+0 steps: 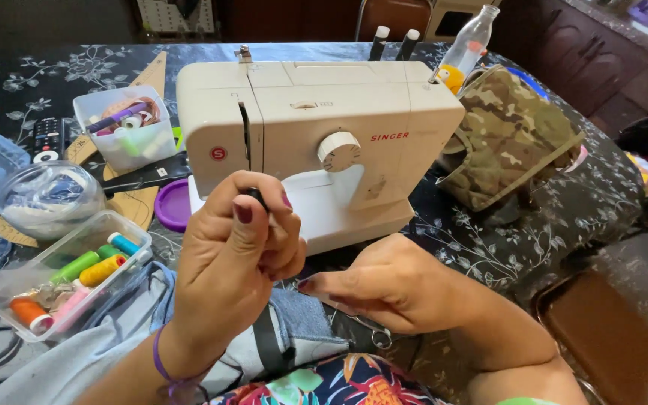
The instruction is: The person is threading the needle of a sewing machine and inserting the bobbin case to prepare for sewing.
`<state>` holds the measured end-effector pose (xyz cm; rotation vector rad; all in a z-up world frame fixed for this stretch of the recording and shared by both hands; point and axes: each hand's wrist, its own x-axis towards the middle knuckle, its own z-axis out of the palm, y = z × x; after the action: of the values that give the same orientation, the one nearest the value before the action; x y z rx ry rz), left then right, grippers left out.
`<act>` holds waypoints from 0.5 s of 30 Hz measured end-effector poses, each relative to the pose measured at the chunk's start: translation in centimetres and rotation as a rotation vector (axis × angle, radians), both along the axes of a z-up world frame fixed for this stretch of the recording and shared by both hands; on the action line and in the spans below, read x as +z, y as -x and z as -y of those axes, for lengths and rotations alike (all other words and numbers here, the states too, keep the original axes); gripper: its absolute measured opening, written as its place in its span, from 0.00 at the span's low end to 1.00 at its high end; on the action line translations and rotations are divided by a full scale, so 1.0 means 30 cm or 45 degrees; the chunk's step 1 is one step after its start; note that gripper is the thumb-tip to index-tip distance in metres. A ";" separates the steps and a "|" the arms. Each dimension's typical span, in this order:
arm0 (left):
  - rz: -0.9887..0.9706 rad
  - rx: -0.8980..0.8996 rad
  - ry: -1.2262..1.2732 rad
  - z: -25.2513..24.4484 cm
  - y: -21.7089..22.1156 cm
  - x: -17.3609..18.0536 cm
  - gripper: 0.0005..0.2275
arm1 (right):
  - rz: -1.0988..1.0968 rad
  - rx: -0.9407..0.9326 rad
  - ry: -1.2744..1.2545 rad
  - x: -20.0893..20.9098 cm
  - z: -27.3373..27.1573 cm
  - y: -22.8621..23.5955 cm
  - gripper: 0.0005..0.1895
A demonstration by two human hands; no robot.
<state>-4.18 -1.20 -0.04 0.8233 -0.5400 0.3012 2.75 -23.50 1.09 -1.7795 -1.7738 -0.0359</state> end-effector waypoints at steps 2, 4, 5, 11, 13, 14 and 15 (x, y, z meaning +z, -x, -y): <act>-0.018 0.043 -0.051 -0.011 0.003 0.012 0.15 | 0.000 -0.007 0.017 0.009 -0.003 -0.007 0.20; 0.118 0.426 -0.580 -0.030 0.011 0.037 0.17 | 0.024 -0.147 -0.050 0.032 -0.005 -0.024 0.10; 0.117 0.428 -0.582 -0.046 0.007 0.043 0.17 | 0.023 -0.144 -0.051 0.035 -0.002 -0.028 0.10; 0.146 1.074 -1.266 -0.164 -0.026 0.065 0.10 | -0.169 -0.552 -0.105 -0.017 0.000 -0.109 0.13; 0.166 1.296 -1.353 -0.209 -0.033 0.062 0.05 | -0.058 -0.669 -0.167 -0.042 -0.024 -0.139 0.15; 0.162 1.303 -1.358 -0.235 -0.030 0.069 0.05 | -0.062 -0.660 -0.169 -0.052 -0.035 -0.149 0.15; 0.085 1.237 -1.395 -0.262 -0.026 0.075 0.06 | -0.007 -0.684 -0.201 -0.063 -0.047 -0.159 0.17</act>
<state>-3.41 6.66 2.21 2.1419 -0.2967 0.9602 7.51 -22.09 -0.80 -2.0774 -1.2055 -0.3770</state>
